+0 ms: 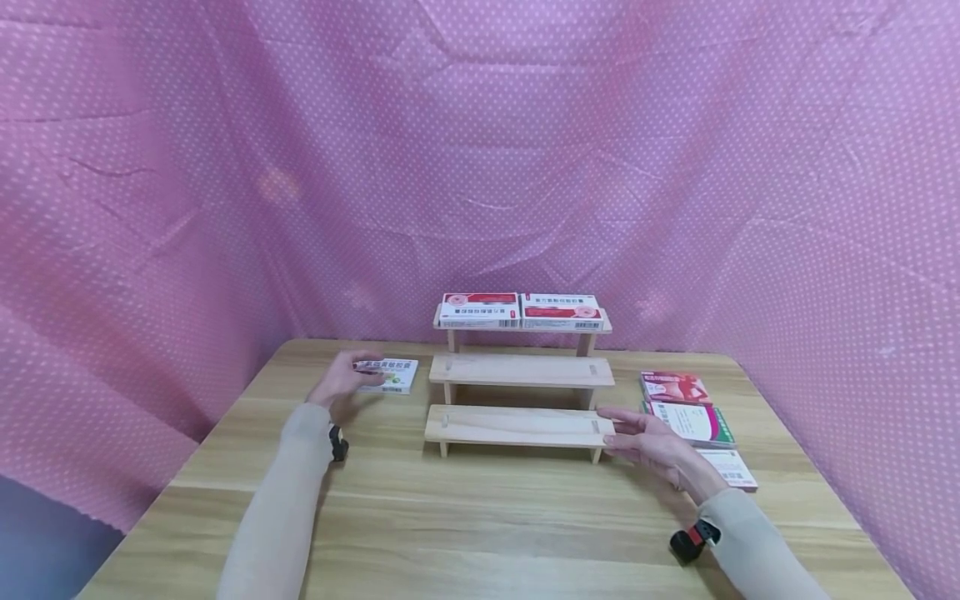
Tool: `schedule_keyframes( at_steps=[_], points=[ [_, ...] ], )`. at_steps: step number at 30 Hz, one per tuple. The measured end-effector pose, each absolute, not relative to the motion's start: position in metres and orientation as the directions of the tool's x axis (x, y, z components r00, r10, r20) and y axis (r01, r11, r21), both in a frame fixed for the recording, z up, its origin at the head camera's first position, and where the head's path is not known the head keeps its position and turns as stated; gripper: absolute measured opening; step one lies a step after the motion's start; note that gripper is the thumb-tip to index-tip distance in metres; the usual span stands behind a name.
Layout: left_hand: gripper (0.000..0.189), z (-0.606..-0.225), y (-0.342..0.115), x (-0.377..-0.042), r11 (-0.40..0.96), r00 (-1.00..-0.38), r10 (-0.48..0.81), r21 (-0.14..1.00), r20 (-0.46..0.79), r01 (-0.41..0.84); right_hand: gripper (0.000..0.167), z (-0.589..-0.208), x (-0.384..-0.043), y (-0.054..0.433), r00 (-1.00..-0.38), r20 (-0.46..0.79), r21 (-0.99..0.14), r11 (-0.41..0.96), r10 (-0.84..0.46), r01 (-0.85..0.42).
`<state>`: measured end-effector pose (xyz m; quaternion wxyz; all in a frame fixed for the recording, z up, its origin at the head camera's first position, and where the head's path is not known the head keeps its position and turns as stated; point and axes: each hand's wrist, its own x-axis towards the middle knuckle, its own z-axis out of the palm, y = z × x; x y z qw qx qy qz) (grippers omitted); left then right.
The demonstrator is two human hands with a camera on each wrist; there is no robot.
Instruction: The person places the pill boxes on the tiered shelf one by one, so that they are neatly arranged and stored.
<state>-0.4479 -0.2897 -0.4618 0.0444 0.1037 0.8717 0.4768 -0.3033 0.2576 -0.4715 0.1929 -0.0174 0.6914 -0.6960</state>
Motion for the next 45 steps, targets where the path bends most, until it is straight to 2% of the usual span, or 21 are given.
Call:
schedule_keyframes(
  at_steps=[10, 19, 28, 33, 39, 45],
  points=[
    [0.064, -0.474, -0.295, -0.455, 0.614, -0.968, 0.247, 0.781, -0.051, 0.115, 0.068, -0.472, -0.303, 0.256, -0.918, -0.25, -0.967, 0.023, -0.308, 0.255],
    [0.061, -0.474, -0.294, -0.453, 0.633, -0.97, 0.219, 0.772, -0.105, 0.059, 0.069, -0.472, -0.303, 0.256, -0.922, -0.241, -0.969, 0.021, -0.304, 0.247],
    [0.052, -0.479, -0.304, -0.455, 0.541, -0.973, 0.214, 0.84, -0.083, 0.047, 0.069, -0.47, -0.302, 0.258, -0.921, -0.242, -0.969, 0.018, -0.305, 0.248],
    [0.047, -0.476, -0.305, -0.455, 0.567, -0.971, 0.236, 0.817, -0.045, 0.101, 0.069, -0.47, -0.303, 0.259, -0.926, -0.242, -0.97, 0.043, -0.288, 0.24],
    [0.054, -0.471, -0.307, -0.449, 0.631, -0.962, 0.27, 0.762, -0.045, 0.142, 0.069, -0.471, -0.303, 0.26, -0.928, -0.247, -0.969, 0.043, -0.28, 0.245],
    [0.061, -0.472, -0.312, -0.446, 0.629, -0.963, 0.252, 0.773, -0.095, 0.088, 0.069, -0.472, -0.303, 0.259, -0.925, -0.227, -0.973, 0.021, -0.305, 0.232]
  ],
)
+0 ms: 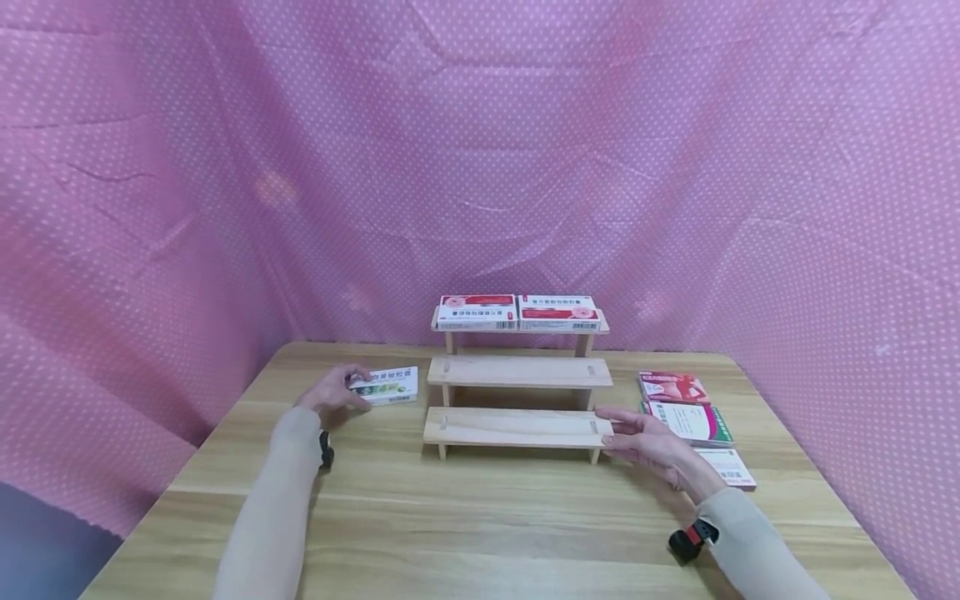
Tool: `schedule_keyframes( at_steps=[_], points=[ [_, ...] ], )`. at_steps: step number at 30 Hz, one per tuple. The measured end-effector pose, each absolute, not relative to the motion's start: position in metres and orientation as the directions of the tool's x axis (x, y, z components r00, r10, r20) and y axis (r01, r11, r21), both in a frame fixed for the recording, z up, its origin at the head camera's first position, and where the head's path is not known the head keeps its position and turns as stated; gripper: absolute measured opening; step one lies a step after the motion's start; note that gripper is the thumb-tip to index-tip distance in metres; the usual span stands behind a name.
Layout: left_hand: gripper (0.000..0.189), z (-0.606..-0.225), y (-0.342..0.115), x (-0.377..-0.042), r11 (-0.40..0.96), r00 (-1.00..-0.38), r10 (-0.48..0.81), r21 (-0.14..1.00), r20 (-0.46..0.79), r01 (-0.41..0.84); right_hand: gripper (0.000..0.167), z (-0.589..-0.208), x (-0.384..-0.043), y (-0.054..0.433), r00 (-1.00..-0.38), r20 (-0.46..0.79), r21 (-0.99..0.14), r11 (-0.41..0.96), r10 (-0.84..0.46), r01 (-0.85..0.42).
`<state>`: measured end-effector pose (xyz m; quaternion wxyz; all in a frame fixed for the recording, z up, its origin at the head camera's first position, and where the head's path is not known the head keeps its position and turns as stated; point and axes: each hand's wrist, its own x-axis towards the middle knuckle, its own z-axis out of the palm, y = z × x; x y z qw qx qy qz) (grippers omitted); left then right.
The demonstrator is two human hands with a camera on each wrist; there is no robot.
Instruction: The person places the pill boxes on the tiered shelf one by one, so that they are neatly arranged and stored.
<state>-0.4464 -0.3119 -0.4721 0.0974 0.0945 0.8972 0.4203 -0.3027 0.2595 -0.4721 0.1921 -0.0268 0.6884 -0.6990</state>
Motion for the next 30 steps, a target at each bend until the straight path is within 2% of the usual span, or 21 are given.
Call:
schedule_keyframes(
  at_steps=[2, 5, 10, 19, 23, 30],
  points=[
    [0.064, -0.471, -0.314, -0.445, 0.597, -0.964, 0.236, 0.801, -0.127, 0.04, 0.07, -0.473, -0.303, 0.26, -0.922, -0.226, -0.972, 0.015, -0.313, 0.233],
    [0.066, -0.465, -0.316, -0.442, 0.581, -0.964, 0.241, 0.812, -0.109, 0.054, 0.07, -0.474, -0.303, 0.26, -0.923, -0.221, -0.973, 0.016, -0.314, 0.228],
    [0.065, -0.451, -0.317, -0.436, 0.613, -0.959, 0.282, 0.767, 0.012, 0.19, 0.07, -0.474, -0.304, 0.26, -0.923, -0.209, -0.975, -0.004, -0.322, 0.222],
    [0.07, -0.439, -0.315, -0.429, 0.566, -0.948, 0.304, 0.783, 0.09, 0.256, 0.067, -0.473, -0.301, 0.262, -0.93, -0.251, -0.968, 0.045, -0.27, 0.248],
    [0.071, -0.435, -0.314, -0.415, 0.492, -0.953, 0.276, 0.833, 0.128, 0.255, 0.068, -0.474, -0.3, 0.261, -0.924, -0.244, -0.969, 0.038, -0.295, 0.244],
    [0.066, -0.426, -0.316, -0.398, 0.352, -0.935, 0.304, 0.89, 0.183, 0.288, 0.067, -0.472, -0.303, 0.259, -0.922, -0.25, -0.967, 0.024, -0.294, 0.255]
  ],
)
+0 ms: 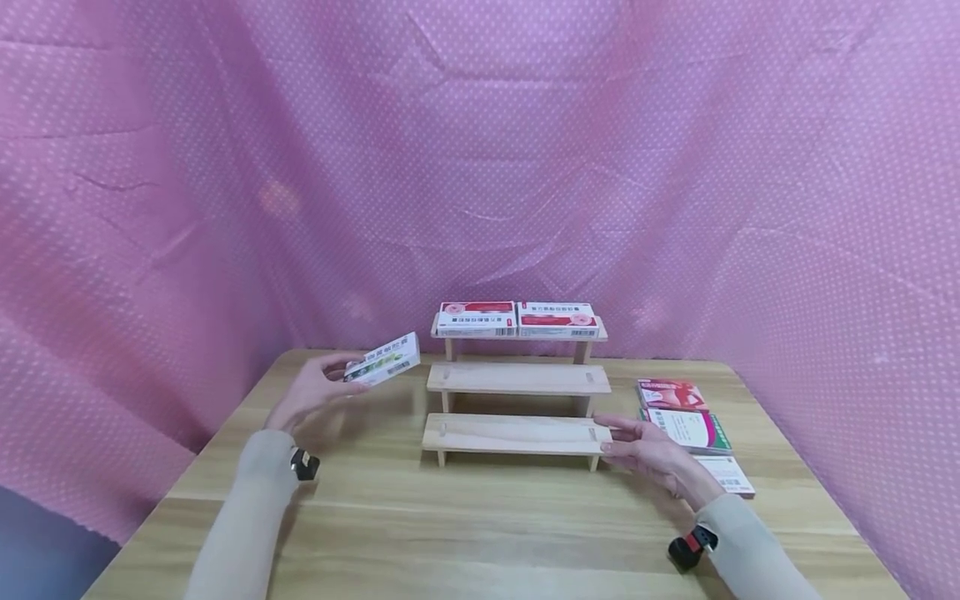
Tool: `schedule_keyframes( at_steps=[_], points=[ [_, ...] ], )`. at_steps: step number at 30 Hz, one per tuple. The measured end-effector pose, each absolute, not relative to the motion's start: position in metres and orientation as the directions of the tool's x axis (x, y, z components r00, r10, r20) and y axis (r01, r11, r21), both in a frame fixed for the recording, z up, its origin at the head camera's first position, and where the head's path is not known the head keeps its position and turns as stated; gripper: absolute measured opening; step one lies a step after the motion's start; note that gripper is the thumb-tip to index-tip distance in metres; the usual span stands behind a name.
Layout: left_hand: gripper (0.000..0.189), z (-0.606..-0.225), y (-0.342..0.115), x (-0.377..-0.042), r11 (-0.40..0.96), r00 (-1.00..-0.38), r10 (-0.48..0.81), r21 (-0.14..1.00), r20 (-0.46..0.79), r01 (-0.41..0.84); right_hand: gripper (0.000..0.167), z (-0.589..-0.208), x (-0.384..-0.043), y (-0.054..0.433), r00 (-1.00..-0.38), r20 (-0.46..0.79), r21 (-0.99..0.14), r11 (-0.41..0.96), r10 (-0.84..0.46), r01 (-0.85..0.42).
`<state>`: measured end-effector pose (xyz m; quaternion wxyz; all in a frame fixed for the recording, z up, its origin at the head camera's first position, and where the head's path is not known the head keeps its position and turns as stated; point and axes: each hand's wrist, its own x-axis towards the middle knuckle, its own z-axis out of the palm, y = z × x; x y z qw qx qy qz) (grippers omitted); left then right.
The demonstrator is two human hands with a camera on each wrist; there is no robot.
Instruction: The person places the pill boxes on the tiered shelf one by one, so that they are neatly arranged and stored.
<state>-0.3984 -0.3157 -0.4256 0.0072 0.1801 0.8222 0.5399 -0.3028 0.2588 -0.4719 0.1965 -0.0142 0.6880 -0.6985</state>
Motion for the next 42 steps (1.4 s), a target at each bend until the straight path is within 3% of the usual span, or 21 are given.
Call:
schedule_keyframes(
  at_steps=[17, 31, 42],
  points=[
    [0.064, -0.397, -0.285, -0.387, 0.405, -0.896, 0.404, 0.843, 0.182, 0.354, 0.066, -0.469, -0.304, 0.258, -0.918, -0.24, -0.967, -0.005, -0.315, 0.254],
    [0.069, -0.406, -0.23, -0.391, 0.484, -0.885, 0.435, 0.785, 0.166, 0.386, 0.066, -0.471, -0.303, 0.26, -0.918, -0.249, -0.964, -0.01, -0.31, 0.265],
    [0.074, -0.418, -0.192, -0.393, 0.576, -0.88, 0.368, 0.67, 0.299, 0.469, 0.065, -0.472, -0.304, 0.26, -0.916, -0.243, -0.964, -0.026, -0.32, 0.265]
  ],
)
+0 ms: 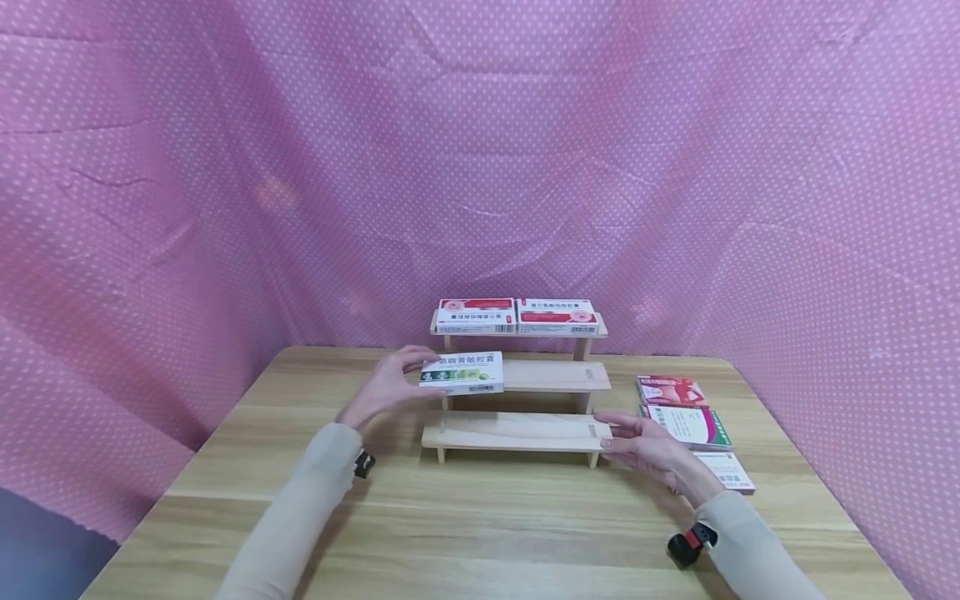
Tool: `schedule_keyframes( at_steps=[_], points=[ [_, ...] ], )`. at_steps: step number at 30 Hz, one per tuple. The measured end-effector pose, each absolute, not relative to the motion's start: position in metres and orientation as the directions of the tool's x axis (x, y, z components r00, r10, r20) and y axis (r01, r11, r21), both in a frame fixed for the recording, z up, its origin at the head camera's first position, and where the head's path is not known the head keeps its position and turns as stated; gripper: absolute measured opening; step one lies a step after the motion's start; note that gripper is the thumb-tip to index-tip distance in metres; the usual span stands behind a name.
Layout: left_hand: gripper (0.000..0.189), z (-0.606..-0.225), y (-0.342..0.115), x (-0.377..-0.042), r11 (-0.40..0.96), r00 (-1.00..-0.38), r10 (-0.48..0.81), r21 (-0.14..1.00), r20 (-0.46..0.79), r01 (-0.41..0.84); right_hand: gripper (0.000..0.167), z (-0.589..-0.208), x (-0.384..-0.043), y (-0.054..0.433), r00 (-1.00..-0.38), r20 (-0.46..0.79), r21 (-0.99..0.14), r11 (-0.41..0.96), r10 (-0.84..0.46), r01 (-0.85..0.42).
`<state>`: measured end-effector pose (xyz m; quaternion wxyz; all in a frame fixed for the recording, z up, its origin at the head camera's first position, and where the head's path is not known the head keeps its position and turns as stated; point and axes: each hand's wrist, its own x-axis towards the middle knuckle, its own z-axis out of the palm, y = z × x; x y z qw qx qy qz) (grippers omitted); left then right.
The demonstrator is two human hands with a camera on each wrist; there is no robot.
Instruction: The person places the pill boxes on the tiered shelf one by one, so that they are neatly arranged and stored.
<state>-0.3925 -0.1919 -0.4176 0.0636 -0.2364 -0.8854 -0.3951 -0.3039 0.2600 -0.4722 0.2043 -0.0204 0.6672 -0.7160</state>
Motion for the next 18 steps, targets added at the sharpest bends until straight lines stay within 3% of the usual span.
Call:
schedule_keyframes(
  at_steps=[8, 18],
  points=[
    [0.086, -0.421, -0.178, -0.392, 0.572, -0.887, 0.352, 0.682, 0.299, 0.457, 0.066, -0.473, -0.304, 0.26, -0.918, -0.24, -0.964, -0.029, -0.316, 0.263],
    [0.08, -0.428, -0.169, -0.396, 0.513, -0.865, 0.351, 0.699, 0.359, 0.498, 0.066, -0.473, -0.304, 0.26, -0.917, -0.236, -0.967, -0.019, -0.321, 0.255]
  ],
)
